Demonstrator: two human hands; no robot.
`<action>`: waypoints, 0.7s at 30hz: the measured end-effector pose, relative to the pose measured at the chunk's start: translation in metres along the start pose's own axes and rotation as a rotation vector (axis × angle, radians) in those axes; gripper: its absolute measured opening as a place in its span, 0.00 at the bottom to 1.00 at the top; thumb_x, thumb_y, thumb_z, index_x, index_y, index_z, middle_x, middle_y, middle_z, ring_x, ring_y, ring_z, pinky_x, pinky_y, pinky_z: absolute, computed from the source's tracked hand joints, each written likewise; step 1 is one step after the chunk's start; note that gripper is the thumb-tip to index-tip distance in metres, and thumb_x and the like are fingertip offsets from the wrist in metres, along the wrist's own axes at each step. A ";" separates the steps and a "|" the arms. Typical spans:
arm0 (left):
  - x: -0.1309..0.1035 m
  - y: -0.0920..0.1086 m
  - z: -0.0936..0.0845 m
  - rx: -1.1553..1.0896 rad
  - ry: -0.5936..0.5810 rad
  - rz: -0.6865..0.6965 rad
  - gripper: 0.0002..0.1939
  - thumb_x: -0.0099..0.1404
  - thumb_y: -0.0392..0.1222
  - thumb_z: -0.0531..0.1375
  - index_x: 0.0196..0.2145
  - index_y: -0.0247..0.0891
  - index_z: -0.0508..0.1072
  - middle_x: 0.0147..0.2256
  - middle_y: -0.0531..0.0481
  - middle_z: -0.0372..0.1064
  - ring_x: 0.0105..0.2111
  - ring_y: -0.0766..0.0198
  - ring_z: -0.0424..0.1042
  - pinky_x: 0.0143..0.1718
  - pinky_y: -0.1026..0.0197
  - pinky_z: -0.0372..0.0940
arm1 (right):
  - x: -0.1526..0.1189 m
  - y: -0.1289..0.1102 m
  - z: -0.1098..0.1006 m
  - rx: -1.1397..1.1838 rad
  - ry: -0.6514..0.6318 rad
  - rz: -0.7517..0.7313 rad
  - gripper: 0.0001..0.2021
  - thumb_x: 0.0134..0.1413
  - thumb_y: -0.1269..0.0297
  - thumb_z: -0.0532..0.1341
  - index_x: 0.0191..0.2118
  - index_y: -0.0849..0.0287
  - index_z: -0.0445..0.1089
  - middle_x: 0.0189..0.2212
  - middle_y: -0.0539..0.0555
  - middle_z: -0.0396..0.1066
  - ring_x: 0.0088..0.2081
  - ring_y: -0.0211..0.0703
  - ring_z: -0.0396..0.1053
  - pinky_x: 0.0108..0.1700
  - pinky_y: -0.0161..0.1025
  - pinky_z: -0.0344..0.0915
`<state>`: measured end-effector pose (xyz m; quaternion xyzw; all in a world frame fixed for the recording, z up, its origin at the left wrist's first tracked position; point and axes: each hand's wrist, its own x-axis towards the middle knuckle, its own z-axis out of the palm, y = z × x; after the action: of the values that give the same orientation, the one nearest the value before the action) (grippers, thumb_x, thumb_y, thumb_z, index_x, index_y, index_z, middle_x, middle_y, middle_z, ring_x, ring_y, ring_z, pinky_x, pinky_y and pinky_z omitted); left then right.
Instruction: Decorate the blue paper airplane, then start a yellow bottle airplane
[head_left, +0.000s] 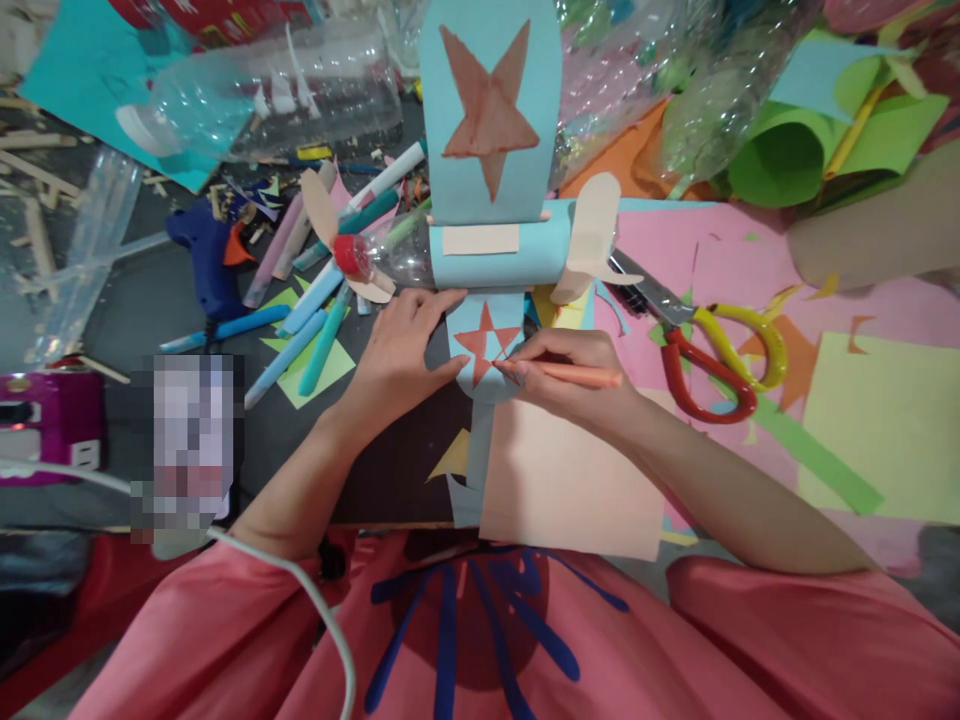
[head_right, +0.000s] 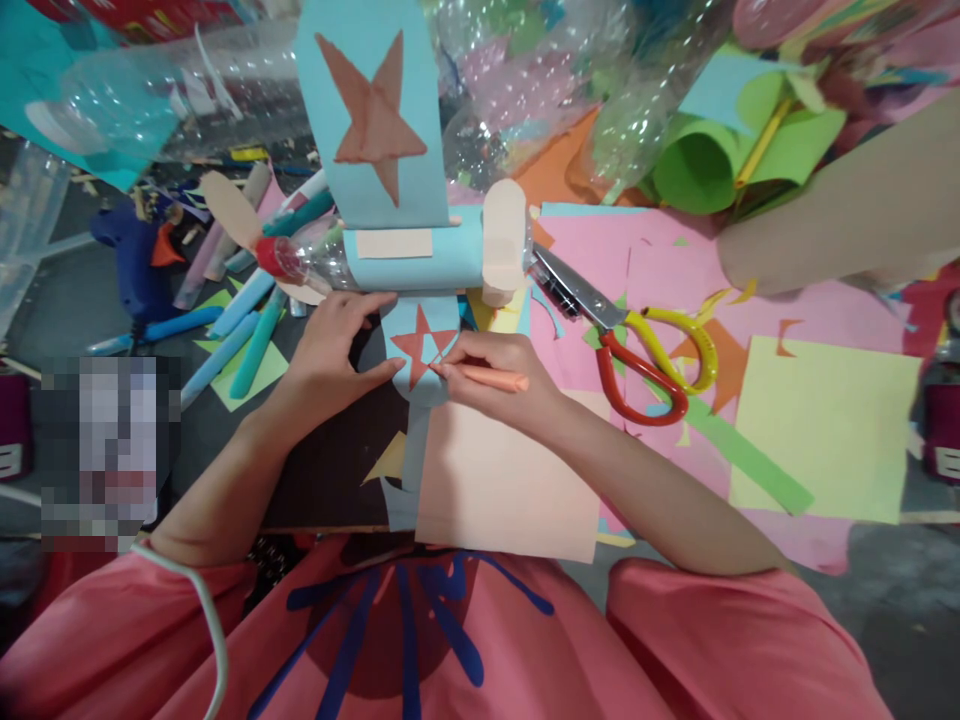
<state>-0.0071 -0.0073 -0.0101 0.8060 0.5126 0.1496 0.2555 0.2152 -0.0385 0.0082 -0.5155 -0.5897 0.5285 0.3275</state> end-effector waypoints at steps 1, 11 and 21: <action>0.000 0.000 0.000 0.000 0.000 0.003 0.27 0.63 0.41 0.62 0.60 0.41 0.65 0.50 0.45 0.66 0.50 0.52 0.67 0.57 0.51 0.61 | 0.000 0.000 0.000 -0.009 0.010 0.002 0.10 0.55 0.59 0.65 0.25 0.55 0.73 0.21 0.49 0.71 0.24 0.38 0.64 0.27 0.37 0.59; 0.001 -0.003 0.002 0.013 0.000 0.010 0.29 0.62 0.39 0.63 0.61 0.38 0.65 0.49 0.45 0.66 0.51 0.52 0.67 0.57 0.51 0.62 | 0.005 0.001 0.001 -0.022 0.169 -0.001 0.11 0.50 0.62 0.64 0.21 0.56 0.70 0.18 0.49 0.71 0.23 0.38 0.66 0.25 0.36 0.62; 0.002 -0.002 0.001 0.004 -0.011 0.000 0.29 0.62 0.40 0.63 0.61 0.39 0.65 0.49 0.45 0.66 0.51 0.51 0.68 0.57 0.49 0.63 | 0.001 0.006 -0.001 -0.061 -0.020 -0.083 0.12 0.58 0.56 0.64 0.28 0.56 0.76 0.25 0.51 0.75 0.26 0.39 0.68 0.27 0.36 0.61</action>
<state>-0.0077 -0.0053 -0.0120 0.8073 0.5115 0.1439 0.2567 0.2179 -0.0382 0.0022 -0.4948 -0.6298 0.5014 0.3273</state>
